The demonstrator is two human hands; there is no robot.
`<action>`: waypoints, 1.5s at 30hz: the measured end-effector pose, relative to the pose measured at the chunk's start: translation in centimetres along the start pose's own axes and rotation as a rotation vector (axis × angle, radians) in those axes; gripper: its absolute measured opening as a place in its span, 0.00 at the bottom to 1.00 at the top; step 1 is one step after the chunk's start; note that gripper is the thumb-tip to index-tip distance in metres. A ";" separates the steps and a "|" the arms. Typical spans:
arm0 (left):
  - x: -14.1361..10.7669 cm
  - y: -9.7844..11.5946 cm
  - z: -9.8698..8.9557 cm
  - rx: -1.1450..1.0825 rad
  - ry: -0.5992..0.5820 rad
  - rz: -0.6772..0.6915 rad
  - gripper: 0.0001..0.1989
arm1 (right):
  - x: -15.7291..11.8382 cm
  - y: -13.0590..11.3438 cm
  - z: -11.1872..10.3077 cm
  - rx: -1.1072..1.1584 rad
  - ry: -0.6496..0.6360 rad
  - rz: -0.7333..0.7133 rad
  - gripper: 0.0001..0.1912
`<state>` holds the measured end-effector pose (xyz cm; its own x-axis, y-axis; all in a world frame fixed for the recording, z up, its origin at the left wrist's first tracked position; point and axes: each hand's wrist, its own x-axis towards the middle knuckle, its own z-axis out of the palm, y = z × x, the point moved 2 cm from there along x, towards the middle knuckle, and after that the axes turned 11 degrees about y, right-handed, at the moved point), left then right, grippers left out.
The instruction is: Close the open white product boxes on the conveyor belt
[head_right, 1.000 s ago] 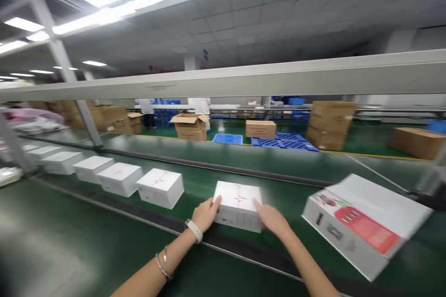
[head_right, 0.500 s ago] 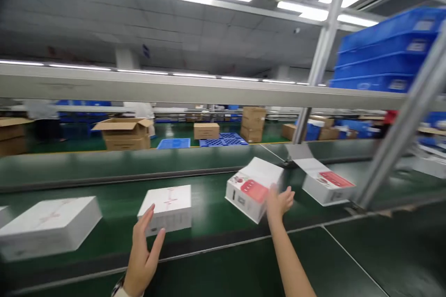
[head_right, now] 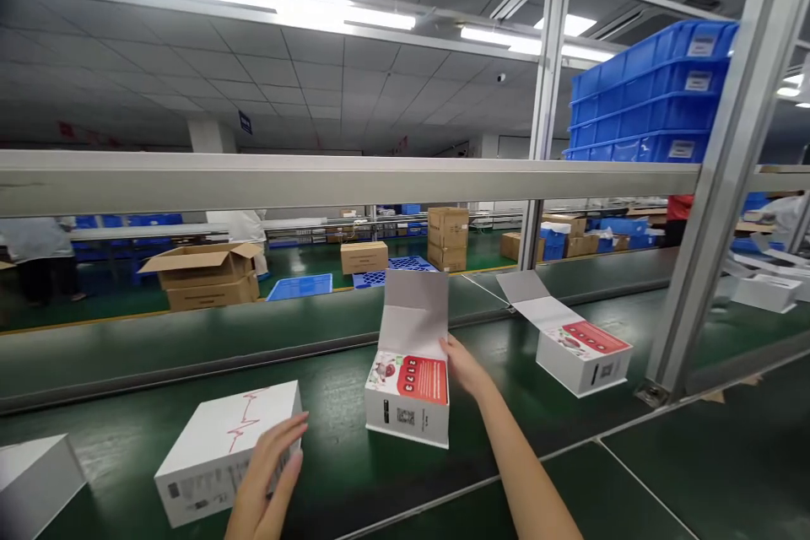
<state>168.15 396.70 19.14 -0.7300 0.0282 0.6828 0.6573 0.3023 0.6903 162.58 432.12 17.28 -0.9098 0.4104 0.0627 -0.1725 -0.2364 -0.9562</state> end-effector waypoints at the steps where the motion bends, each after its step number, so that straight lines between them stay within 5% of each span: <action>1: 1.6 0.3 -0.2 -0.013 0.007 0.024 0.15 | 0.0 -0.4 0.6 -0.031 -0.062 0.007 0.21; 6: 12.1 2.0 0.3 -0.146 -0.028 -0.017 0.20 | -1.0 -1.9 2.7 -0.027 -0.241 -0.007 0.22; 10: 17.1 1.8 4.1 -0.051 -0.623 -0.012 0.26 | -2.4 -1.9 3.0 0.007 -0.290 -0.028 0.31; 12: 16.7 0.9 5.8 0.118 -0.926 0.113 0.30 | -3.1 -1.3 3.0 -0.126 -0.336 -0.058 0.32; 14: 14.8 -0.5 6.8 0.299 -1.047 0.307 0.39 | -3.7 -0.2 2.8 -0.336 -0.360 -0.101 0.37; 19: 8.7 -5.2 6.3 0.601 -0.818 0.637 0.37 | -6.1 3.3 3.2 -0.749 -0.318 -0.380 0.45; 23: 6.2 -7.9 4.7 0.515 -0.690 0.569 0.34 | -7.6 5.2 4.8 -0.788 -0.236 -0.532 0.47; 27: 5.6 -9.1 3.4 0.276 -0.568 0.156 0.42 | -7.7 6.5 6.3 -0.695 -0.233 -0.402 0.61; 31: 4.7 -8.9 2.0 0.047 -0.455 -0.182 0.40 | -8.0 7.0 7.9 -0.537 -0.292 -0.312 0.62; 35: 4.1 -7.3 -0.6 0.037 -0.433 -0.207 0.26 | -8.7 6.1 9.3 -0.422 -0.357 -0.162 0.58; 41: 5.6 -5.6 -4.5 0.526 -0.396 -0.222 0.25 | -10.1 4.7 12.9 -0.444 -0.416 0.143 0.27; 45: 7.6 -7.0 -5.5 0.530 -0.447 -0.380 0.25 | -9.4 4.8 15.6 -0.753 -0.294 0.234 0.33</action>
<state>158.99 389.59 20.80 -0.9664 0.1785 0.1849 0.2537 0.7782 0.5745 164.43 413.41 16.56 -0.9701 0.1531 -0.1884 0.2356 0.4071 -0.8825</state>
